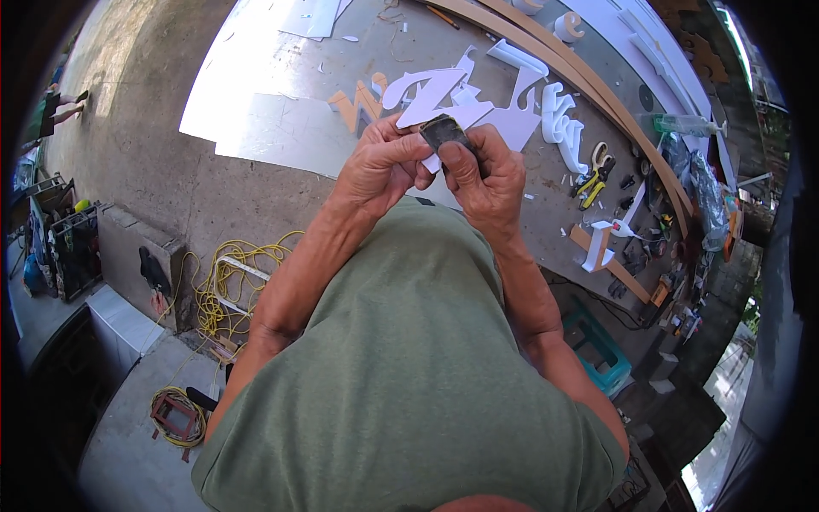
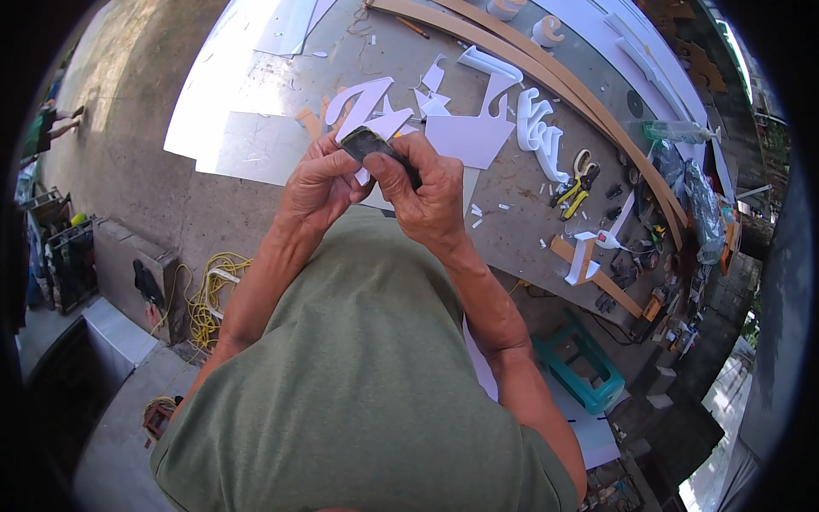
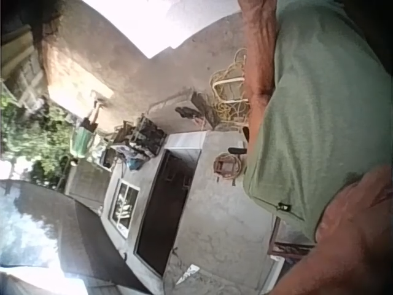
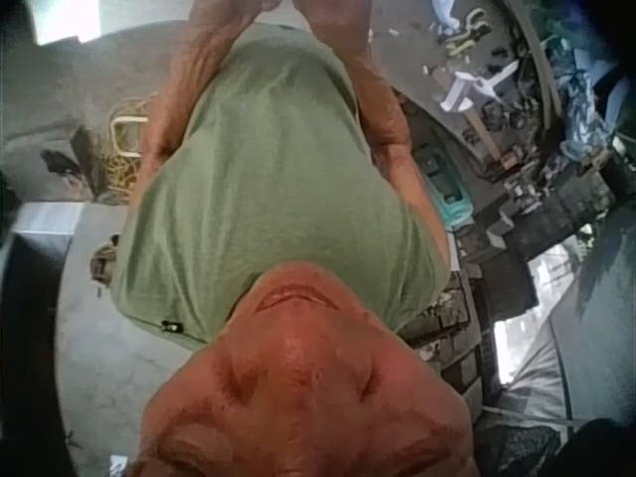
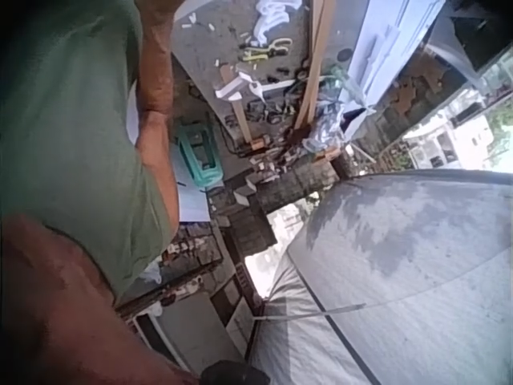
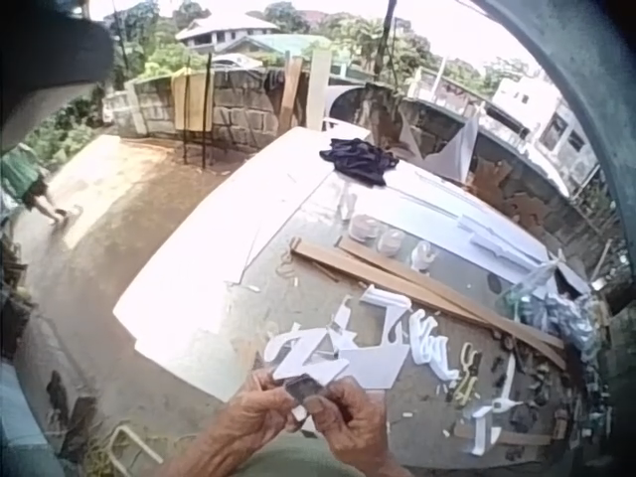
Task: Trimming and fitting foam or plastic material into a 3D sign letter 'N' using a utility knife and sanding block.
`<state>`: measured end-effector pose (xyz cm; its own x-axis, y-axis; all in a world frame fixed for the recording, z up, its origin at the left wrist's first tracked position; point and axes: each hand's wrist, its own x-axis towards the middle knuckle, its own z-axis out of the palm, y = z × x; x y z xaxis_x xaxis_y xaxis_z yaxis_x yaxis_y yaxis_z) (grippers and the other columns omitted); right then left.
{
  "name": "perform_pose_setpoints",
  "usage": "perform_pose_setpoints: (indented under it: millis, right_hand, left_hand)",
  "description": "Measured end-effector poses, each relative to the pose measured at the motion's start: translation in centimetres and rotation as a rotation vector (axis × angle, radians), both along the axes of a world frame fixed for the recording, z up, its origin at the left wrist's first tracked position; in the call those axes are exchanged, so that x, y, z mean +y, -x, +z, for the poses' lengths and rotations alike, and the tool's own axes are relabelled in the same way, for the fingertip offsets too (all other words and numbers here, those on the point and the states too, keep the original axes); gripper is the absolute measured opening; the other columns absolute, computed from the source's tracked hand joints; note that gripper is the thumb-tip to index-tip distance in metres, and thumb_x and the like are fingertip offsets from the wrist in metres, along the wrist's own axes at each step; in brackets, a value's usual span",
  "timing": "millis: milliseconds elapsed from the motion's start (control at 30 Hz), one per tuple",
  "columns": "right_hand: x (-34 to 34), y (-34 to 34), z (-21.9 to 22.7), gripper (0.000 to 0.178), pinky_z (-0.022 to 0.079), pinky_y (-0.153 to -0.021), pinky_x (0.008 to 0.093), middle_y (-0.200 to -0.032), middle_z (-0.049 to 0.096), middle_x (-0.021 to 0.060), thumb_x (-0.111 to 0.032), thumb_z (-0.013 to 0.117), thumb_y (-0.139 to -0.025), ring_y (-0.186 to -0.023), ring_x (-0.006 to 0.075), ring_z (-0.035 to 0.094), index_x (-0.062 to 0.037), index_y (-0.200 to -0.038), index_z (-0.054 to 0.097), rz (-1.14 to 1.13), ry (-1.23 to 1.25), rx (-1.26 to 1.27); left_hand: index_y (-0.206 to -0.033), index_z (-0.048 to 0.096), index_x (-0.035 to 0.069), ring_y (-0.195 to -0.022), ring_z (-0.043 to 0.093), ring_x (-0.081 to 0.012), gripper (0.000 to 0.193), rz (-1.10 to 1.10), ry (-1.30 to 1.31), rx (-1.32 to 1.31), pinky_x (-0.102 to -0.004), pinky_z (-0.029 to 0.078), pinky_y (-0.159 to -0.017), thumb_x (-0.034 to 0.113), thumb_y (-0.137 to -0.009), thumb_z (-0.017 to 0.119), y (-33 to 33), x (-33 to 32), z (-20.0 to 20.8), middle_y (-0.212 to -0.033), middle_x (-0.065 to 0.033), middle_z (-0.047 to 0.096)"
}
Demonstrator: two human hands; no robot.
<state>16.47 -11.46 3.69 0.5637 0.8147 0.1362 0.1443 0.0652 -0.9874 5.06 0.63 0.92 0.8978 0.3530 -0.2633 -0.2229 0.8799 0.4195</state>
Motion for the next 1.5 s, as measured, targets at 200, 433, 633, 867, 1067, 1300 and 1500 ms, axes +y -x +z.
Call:
perform_pose_setpoints:
  millis: [200, 433, 633, 867, 1067, 1300, 1500]
  right_hand:
    - [-1.4, -0.4, -0.3, 0.029, 0.038, -0.046, 0.0225, -0.058, 0.055, -0.0007, -0.028, 0.066, -0.097, -0.052, 0.0046, 0.05, -0.0029, -0.087, 0.06, 0.015, 0.008, 0.214]
    - [0.6, -1.3, 1.5, 0.026, 0.041, -0.049, 0.027, -0.062, 0.058, 0.0031, -0.027, 0.071, -0.093, -0.051, 0.0104, 0.052, -0.0023, -0.09, 0.064, 0.122, -0.049, -0.242]
    - [-1.4, -3.2, -1.5, 0.027, 0.04, -0.049, 0.0273, -0.062, 0.058, 0.0041, -0.028, 0.073, -0.091, -0.051, 0.0122, 0.052, -0.0027, -0.088, 0.066, 0.094, 0.046, -0.204]
    - [0.8, -2.1, 1.4, 0.024, 0.041, -0.048, 0.0295, -0.065, 0.06, 0.0066, -0.024, 0.076, -0.088, -0.051, 0.0172, 0.056, -0.0022, -0.087, 0.066, 0.162, -0.098, -0.409]
    - [-2.1, -2.9, -1.1, 0.024, 0.041, -0.049, 0.0297, -0.062, 0.058, 0.0072, -0.023, 0.076, -0.088, -0.05, 0.0164, 0.056, -0.0021, -0.087, 0.066, 0.042, 0.09, -0.16]
    - [0.6, -2.3, -0.5, 0.018, 0.042, -0.049, 0.0318, -0.065, 0.061, 0.0066, -0.018, 0.077, -0.086, -0.051, 0.0214, 0.057, -0.005, -0.087, 0.065, 0.038, -0.148, -0.592]
    - [-2.1, -2.4, -1.9, 0.021, 0.041, -0.048, 0.0302, -0.064, 0.06, 0.0073, -0.021, 0.075, -0.089, -0.051, 0.02, 0.057, -0.0039, -0.09, 0.063, -0.046, -0.04, -0.286]
  left_hand:
    - [-0.113, 0.066, 0.002, -0.062, 0.061, -0.0122, 0.028, 0.004, -0.057, 0.048, -0.0258, 0.045, -0.048, 0.015, -0.089, 0.074, 0.4, 0.3, 0.9, -0.084, -0.0042, 0.068]
    - [-0.113, 0.066, 0.003, -0.06, 0.059, -0.0108, 0.028, -0.051, -0.082, -0.03, -0.0255, 0.045, -0.048, 0.016, -0.089, 0.074, 0.5, 0.9, 0.0, -0.085, -0.0036, 0.067]
    - [-0.112, 0.065, 0.003, -0.059, 0.06, -0.0106, 0.03, -0.027, -0.106, 0.023, -0.0249, 0.045, -0.048, 0.018, -0.089, 0.075, 0.5, 1.4, -0.4, -0.083, -0.0027, 0.066]
    - [-0.114, 0.065, 0.001, -0.059, 0.059, -0.0111, 0.033, -0.047, -0.178, -0.012, -0.0244, 0.046, -0.048, 0.017, -0.087, 0.076, 0.5, 1.0, 0.1, -0.081, -0.0039, 0.066]
    - [-0.113, 0.066, 0.001, -0.058, 0.058, -0.0106, 0.032, -0.05, -0.172, -0.047, -0.0243, 0.045, -0.047, 0.017, -0.087, 0.077, 0.7, 1.7, -0.6, -0.08, -0.0044, 0.066]
    - [-0.11, 0.066, -0.001, -0.058, 0.058, -0.0098, 0.032, -0.06, -0.164, 0.006, -0.0231, 0.045, -0.046, 0.018, -0.087, 0.077, 0.6, 1.2, -0.1, -0.079, -0.0047, 0.065]
    - [-0.116, 0.06, -0.005, -0.055, 0.052, -0.009, 0.039, -0.056, -0.166, -0.019, -0.0194, 0.04, -0.043, 0.02, -0.089, 0.074, 0.6, 1.0, -0.4, -0.079, -0.0084, 0.063]
